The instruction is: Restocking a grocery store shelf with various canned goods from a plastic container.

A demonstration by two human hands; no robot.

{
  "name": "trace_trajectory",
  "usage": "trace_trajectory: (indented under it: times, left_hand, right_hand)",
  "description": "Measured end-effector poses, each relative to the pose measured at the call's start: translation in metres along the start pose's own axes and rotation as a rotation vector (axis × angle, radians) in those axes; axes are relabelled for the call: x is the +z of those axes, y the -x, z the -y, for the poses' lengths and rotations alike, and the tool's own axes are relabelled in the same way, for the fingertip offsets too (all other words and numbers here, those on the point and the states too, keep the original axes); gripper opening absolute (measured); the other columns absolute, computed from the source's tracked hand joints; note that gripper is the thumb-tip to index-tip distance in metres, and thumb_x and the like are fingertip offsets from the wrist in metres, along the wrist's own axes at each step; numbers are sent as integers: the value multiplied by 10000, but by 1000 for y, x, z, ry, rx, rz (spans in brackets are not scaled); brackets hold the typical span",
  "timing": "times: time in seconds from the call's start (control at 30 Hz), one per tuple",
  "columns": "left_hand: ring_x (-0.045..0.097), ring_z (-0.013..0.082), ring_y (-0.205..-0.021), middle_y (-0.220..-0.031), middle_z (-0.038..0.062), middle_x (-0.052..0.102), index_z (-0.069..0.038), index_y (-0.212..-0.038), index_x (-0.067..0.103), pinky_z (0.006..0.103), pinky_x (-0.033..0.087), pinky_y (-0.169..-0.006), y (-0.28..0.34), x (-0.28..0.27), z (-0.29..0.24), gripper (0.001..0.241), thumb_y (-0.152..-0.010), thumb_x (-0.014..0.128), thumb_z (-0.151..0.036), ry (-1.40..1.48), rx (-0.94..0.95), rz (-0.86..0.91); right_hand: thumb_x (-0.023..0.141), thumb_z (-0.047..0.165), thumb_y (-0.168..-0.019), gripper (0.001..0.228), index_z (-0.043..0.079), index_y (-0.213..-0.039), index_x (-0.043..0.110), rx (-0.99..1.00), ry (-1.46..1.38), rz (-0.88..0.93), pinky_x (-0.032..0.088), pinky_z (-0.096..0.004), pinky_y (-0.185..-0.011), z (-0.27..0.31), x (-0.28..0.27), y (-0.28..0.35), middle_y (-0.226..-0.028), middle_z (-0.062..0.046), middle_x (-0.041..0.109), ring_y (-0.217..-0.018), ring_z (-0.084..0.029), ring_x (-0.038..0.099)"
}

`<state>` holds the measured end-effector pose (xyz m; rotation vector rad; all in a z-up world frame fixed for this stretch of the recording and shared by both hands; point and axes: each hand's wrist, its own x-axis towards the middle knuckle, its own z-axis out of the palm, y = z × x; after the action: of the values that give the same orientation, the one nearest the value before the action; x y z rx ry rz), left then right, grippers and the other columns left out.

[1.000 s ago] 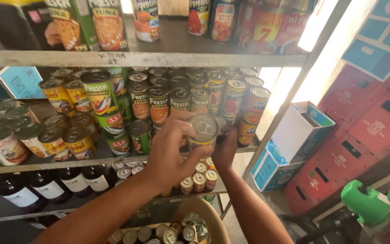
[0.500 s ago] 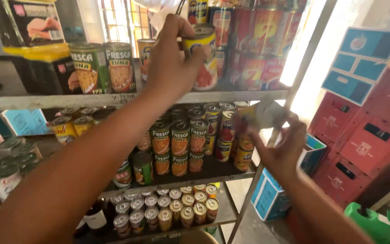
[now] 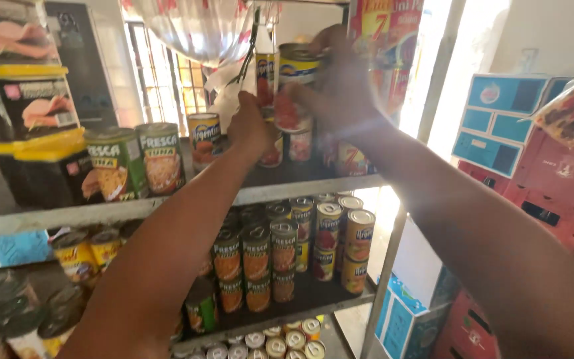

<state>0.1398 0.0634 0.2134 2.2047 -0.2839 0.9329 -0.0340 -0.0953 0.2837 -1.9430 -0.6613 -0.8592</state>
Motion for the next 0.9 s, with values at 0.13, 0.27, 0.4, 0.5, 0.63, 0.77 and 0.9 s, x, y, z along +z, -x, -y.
trace_trajectory:
  times: [0.13, 0.27, 0.4, 0.5, 0.63, 0.77, 0.9]
  left_hand:
    - [679, 403, -1072, -1092, 191, 701, -109, -1217, 412, 496, 517, -913, 0, -9, 1, 704, -752, 884, -348, 59, -60, 44]
    - [692, 380, -1083, -1117, 206, 701, -86, -1249, 384, 460, 535, -911, -6, -4, 15, 777, -711, 915, -265, 190, -4, 41]
    - [677, 356, -1104, -1175, 214, 622, -75, -1359, 263, 431, 580, -899, -30, 41, 44, 986, -606, 899, -114, 512, -94, 139]
    - [669, 342, -1145, -1209, 204, 652, -54, -1356, 333, 418, 543, -953, -12, 25, 31, 937, -627, 913, -149, 386, -83, 184]
    - [676, 337, -1168, -1213, 195, 690, -43, -1286, 447, 416, 544, -973, 2, -2, 11, 784, -675, 907, -215, 257, -146, 231]
    - [678, 333, -1171, -1229, 191, 691, -50, -1273, 464, 412, 542, -978, 2, -1, 10, 757, -675, 895, -219, 271, -159, 237]
    - [656, 362, -1187, -1238, 207, 676, -54, -1294, 450, 431, 522, -987, 2, -3, 9, 775, -691, 896, -250, 195, -167, 256]
  right_hand:
    - [868, 252, -818, 614, 105, -1219, 428, -365, 277, -119, 547, -468, -774, -39, 20, -43, -1033, -138, 642, -907, -323, 700]
    - [898, 339, -773, 637, 128, -1190, 465, -210, 467, -126, 512, -502, -779, -47, 35, -69, -988, -194, 641, -932, -381, 673]
    - [901, 328, -748, 623, 110, -1166, 494, -289, 506, -154, 522, -514, -823, -78, 50, -100, -1012, -211, 674, -1014, -428, 653]
    - [899, 363, -712, 651, 123, -1164, 497, -145, 495, -108, 532, -507, -813, -75, 59, -104, -1040, -202, 667, -988, -413, 668]
    - [882, 360, -720, 620, 131, -1158, 507, -102, 532, -111, 526, -518, -811, -72, 69, -103, -1010, -157, 711, -990, -399, 681]
    - [891, 393, -730, 620, 136, -1152, 517, -88, 575, -137, 492, -535, -849, -64, 74, -100, -991, -133, 717, -980, -386, 682]
    - [890, 422, -708, 622, 130, -1134, 543, -202, 722, -185, 387, -588, -929, -71, 79, -105, -993, -138, 716, -1101, -433, 583]
